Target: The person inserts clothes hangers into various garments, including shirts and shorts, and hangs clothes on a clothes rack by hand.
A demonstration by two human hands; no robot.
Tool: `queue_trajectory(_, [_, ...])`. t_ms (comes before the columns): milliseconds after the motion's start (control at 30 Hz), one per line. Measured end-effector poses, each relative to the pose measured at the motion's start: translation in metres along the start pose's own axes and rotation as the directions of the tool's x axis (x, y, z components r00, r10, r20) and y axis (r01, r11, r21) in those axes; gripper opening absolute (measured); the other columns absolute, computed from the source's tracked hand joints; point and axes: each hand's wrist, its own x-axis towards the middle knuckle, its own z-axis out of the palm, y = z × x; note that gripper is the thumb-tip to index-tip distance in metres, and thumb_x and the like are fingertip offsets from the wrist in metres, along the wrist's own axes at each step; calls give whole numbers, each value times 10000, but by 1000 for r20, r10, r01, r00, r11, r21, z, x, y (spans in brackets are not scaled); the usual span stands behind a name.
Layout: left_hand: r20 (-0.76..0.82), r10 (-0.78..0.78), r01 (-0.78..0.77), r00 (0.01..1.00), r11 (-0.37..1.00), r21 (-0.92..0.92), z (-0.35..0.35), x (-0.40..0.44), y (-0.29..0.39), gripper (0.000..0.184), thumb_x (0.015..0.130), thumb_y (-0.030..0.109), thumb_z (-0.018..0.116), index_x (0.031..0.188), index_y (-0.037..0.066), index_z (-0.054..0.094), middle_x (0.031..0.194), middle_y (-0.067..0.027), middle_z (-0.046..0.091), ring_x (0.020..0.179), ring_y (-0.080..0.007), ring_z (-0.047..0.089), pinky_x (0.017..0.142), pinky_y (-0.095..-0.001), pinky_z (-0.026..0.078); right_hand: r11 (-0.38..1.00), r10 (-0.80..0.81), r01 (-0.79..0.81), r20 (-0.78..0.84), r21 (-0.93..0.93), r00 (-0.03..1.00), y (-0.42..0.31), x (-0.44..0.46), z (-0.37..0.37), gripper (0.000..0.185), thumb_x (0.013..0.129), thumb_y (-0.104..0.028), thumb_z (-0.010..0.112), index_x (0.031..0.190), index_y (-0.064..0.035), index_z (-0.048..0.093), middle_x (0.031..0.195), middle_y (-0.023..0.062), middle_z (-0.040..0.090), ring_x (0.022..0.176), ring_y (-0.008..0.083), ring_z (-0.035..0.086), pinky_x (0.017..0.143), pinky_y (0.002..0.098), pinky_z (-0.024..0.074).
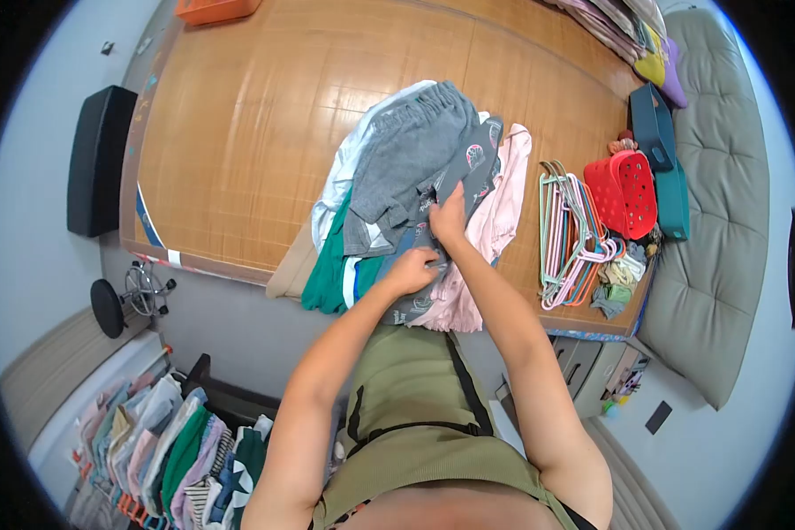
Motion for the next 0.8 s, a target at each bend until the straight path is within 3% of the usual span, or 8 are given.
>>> queue_trajectory(100, [-171,68,-46,983,990,131,-10,12,5,182,746,186,658,815,18,669,833,-153,616,839,-335,599,746,-434,463,988,-127,140,-166,70,978,31,4,-12,707,784,-55,573,1415,17,262,1307,282,453,1186,436,480,1009,450,387])
queue_trajectory(200, [-482,65,186,874,871,454,-34,31,-8,465,740,189,720,1171,96,570,1147,-125,537,1072,-342,502,898,-455,386,999,30,-34,-141,-25,990,59,-7,-46,693,778,-60,585,1402,14,292,1280,270,472,1162,416,494,1001,439,391])
queue_trajectory(267, [-528,229,280,818,642,713,-49,43,-13,501,738,183,734,1202,115,559,1131,-115,530,1066,-324,507,905,-449,380,977,161,-183,-184,-110,970,94,-6,-44,692,781,-72,605,1405,-9,312,1298,258,468,1189,390,474,1034,429,354])
queue_trajectory(367, [-385,-48,311,922,685,659,-56,50,-39,456,735,167,741,1159,128,580,1095,-115,535,1045,-316,516,880,-445,393,861,-152,-64,-376,-504,914,67,-26,-57,667,788,-77,620,1394,-21,347,1305,245,468,1215,361,461,1056,437,326])
queue_trajectory(500, [-346,77,180,935,736,652,-59,46,-42,184,808,102,645,980,74,586,943,-123,557,952,-316,536,850,-419,403,338,-837,750,183,-568,516,43,-17,-52,592,819,-165,630,1346,-8,411,1246,218,521,1146,363,512,1047,461,323])
queue_trajectory(600, [-412,293,-14,863,829,560,-58,33,-34,135,854,60,575,987,45,558,962,-150,576,933,-347,545,829,-438,413,709,-533,610,298,-354,792,25,-9,-15,504,818,-215,636,1256,-25,474,1101,157,598,993,319,594,987,468,372])
queue_trajectory(700, [-484,41,111,874,953,281,-53,13,-24,142,878,51,540,1016,20,530,1018,-173,586,940,-383,546,821,-464,417,714,-276,257,74,-651,958,19,3,3,431,795,-227,654,1150,-36,502,976,121,623,874,278,623,918,453,416])
queue_trajectory(800, [-572,-2,113,820,981,158,-55,2,-14,151,906,31,488,1055,11,499,1058,-201,569,968,-387,550,861,-426,421,779,-270,263,75,-569,960,44,22,10,356,799,-259,665,1035,-12,564,1005,159,622,932,300,618,830,459,454])
